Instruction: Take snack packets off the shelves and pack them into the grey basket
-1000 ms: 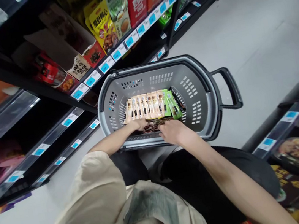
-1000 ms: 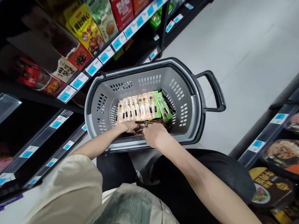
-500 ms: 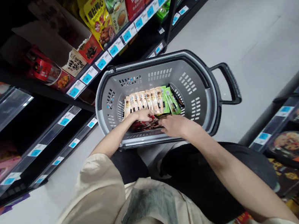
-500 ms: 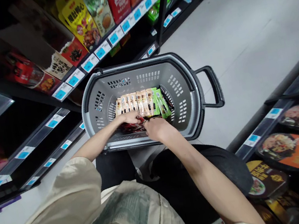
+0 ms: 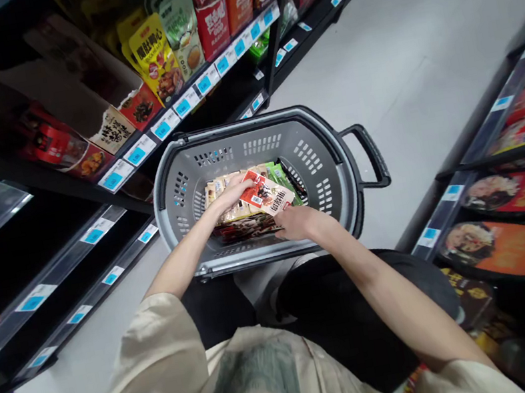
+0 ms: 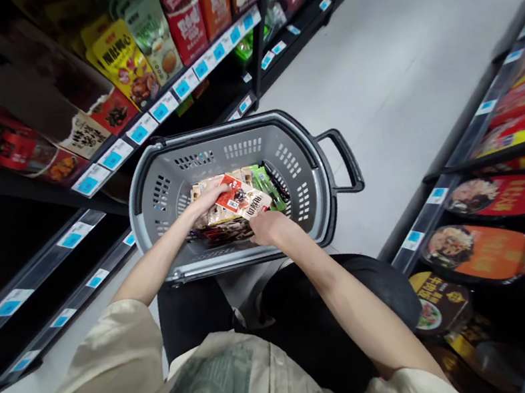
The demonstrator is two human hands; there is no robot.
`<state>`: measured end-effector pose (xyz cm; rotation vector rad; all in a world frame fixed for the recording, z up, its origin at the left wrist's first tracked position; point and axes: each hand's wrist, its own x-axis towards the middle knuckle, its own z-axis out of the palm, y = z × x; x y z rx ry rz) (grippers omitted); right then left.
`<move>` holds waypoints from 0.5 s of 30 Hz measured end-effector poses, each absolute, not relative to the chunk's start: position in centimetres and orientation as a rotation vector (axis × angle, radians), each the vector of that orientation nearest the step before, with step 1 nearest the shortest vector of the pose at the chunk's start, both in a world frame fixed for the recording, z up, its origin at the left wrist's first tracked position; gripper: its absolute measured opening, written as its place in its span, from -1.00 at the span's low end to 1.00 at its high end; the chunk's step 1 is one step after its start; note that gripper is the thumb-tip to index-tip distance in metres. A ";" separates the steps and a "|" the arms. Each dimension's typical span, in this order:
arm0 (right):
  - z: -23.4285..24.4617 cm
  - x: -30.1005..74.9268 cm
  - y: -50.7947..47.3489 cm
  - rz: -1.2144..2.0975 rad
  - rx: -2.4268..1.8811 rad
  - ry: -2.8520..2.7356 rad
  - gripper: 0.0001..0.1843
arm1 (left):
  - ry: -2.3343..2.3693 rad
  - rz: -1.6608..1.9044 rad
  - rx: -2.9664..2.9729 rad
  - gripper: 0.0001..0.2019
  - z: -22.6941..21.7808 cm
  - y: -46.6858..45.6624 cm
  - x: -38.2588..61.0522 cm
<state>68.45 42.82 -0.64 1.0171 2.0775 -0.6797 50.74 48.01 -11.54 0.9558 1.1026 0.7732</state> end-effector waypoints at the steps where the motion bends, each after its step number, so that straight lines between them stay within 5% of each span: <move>1: -0.7 68.5 42.9 -0.686 1.014 2.083 -0.55 | 1.101 0.808 0.916 -0.82 -11.4 48.0 50.7; 9: -1.5 69.2 42.8 -0.542 1.244 2.456 -0.39 | 1.074 0.908 0.791 -0.52 -10.7 47.8 50.3; 15: -1.2 68.8 43.4 -0.475 1.415 2.711 -0.45 | 0.986 0.619 0.703 -0.97 -12.1 47.6 50.2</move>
